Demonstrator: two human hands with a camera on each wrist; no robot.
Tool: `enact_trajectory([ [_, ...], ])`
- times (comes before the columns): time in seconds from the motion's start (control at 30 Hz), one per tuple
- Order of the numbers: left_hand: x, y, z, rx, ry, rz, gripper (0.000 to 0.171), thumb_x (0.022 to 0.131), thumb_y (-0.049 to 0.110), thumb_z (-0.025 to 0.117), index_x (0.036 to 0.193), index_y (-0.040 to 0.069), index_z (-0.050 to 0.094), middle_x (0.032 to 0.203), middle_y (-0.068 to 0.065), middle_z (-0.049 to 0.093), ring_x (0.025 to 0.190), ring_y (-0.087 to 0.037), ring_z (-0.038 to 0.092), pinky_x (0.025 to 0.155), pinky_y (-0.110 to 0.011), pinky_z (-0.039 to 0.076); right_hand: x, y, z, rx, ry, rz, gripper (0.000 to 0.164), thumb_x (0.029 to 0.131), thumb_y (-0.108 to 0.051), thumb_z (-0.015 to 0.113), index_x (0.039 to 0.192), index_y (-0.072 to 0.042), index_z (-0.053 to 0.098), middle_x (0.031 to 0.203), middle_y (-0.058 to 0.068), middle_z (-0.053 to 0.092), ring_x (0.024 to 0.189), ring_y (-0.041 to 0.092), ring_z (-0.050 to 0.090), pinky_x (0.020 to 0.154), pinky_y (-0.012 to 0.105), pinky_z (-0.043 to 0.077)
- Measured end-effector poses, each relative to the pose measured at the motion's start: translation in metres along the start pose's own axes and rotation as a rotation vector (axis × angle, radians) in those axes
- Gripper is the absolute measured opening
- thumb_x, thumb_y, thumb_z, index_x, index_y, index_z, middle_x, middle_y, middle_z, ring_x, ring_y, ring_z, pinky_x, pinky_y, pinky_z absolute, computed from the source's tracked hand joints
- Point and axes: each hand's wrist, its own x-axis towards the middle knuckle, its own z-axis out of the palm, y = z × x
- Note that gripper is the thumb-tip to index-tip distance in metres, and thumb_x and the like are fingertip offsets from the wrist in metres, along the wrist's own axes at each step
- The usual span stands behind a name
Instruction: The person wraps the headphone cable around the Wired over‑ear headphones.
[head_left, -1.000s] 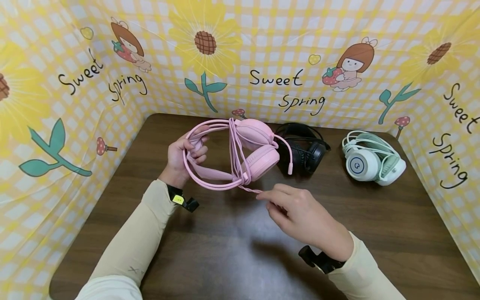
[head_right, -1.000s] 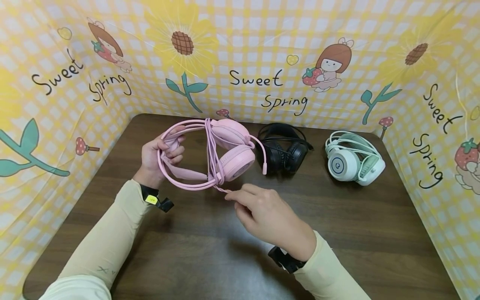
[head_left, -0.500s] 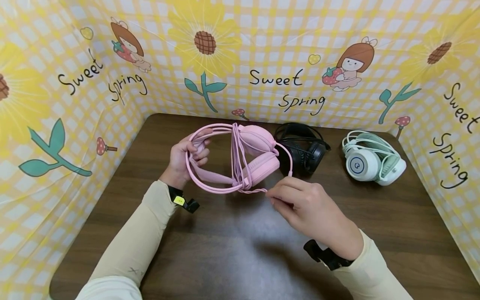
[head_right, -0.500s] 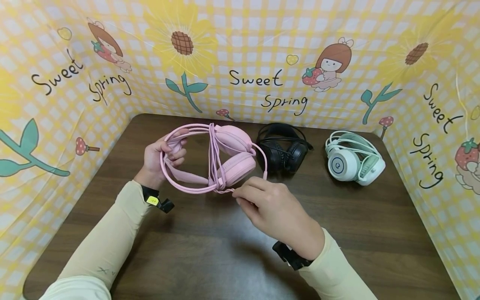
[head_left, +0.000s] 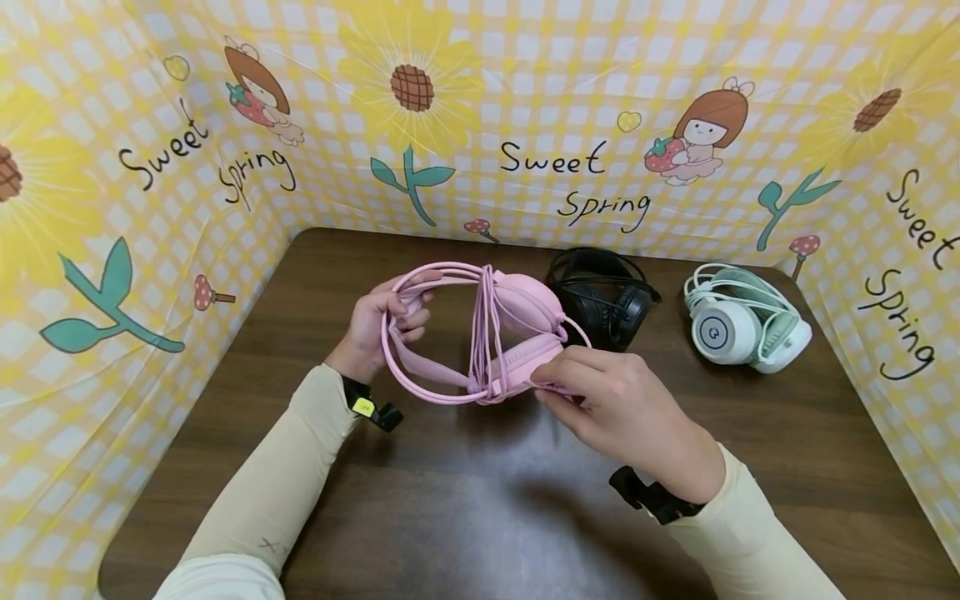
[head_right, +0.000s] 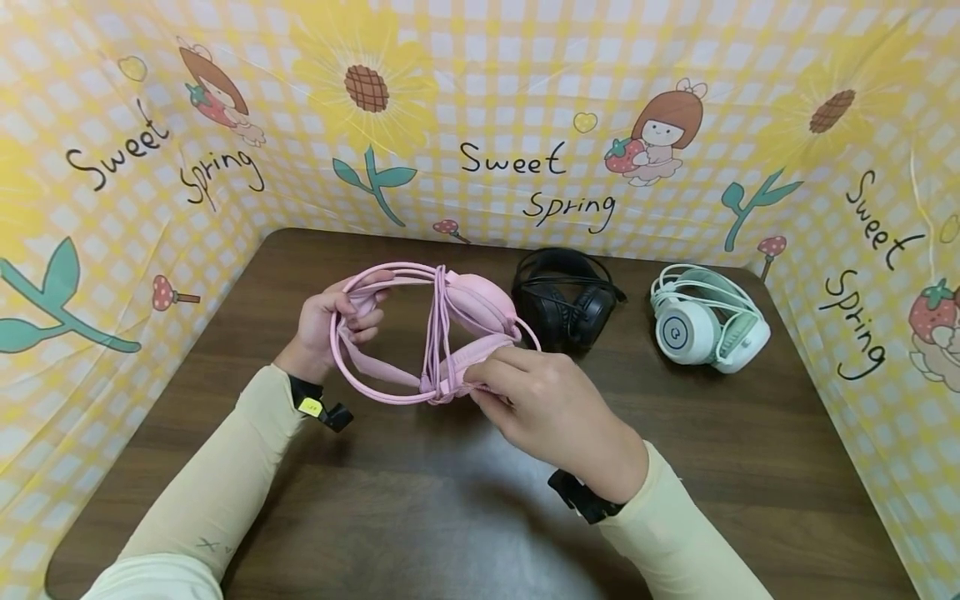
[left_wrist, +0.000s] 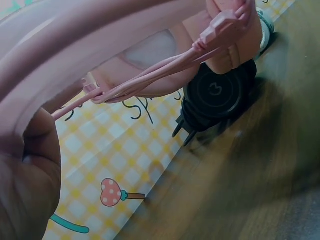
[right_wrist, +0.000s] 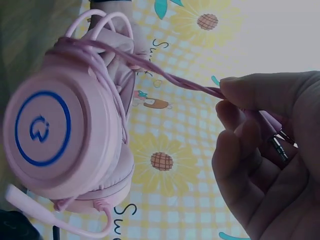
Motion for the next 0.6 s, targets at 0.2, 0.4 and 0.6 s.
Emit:
enact_trajectory([
  [0.2, -0.0002, -0.0012, 0.0028, 0.034, -0.059, -0.030, 0.067, 0.070, -0.011, 0.022, 0.128, -0.007, 0.054, 0.097, -0.013, 0.038, 0.054, -0.015, 0.017, 0.042, -0.019, 0.032, 0.0024, 0.0030, 0.0033, -0.016, -0.012, -0.016, 0.013, 0.080, -0.005, 0.075, 0.093, -0.007, 0.072, 0.090, -0.002, 0.068, 0.078, 0.009, 0.064, 0.069, 0.027, 0.053],
  [0.4, -0.0003, -0.0017, 0.0044, 0.060, -0.071, -0.052, 0.067, 0.069, -0.011, 0.021, 0.126, -0.007, 0.055, 0.097, -0.014, 0.038, 0.053, -0.015, 0.018, 0.041, -0.018, 0.030, 0.0034, 0.0059, 0.0058, -0.022, -0.025, -0.010, 0.015, 0.079, -0.004, 0.075, 0.093, -0.008, 0.072, 0.088, -0.003, 0.068, 0.078, 0.008, 0.064, 0.071, 0.028, 0.054],
  [0.6, 0.0001, -0.0036, 0.0057, 0.088, -0.123, -0.084, 0.067, 0.070, -0.011, 0.021, 0.126, -0.006, 0.057, 0.098, -0.014, 0.040, 0.054, -0.014, 0.021, 0.043, -0.020, 0.027, 0.0042, 0.0096, 0.0082, -0.034, -0.050, -0.003, 0.015, 0.079, -0.007, 0.077, 0.093, -0.008, 0.072, 0.087, -0.004, 0.068, 0.077, 0.007, 0.063, 0.067, 0.026, 0.053],
])
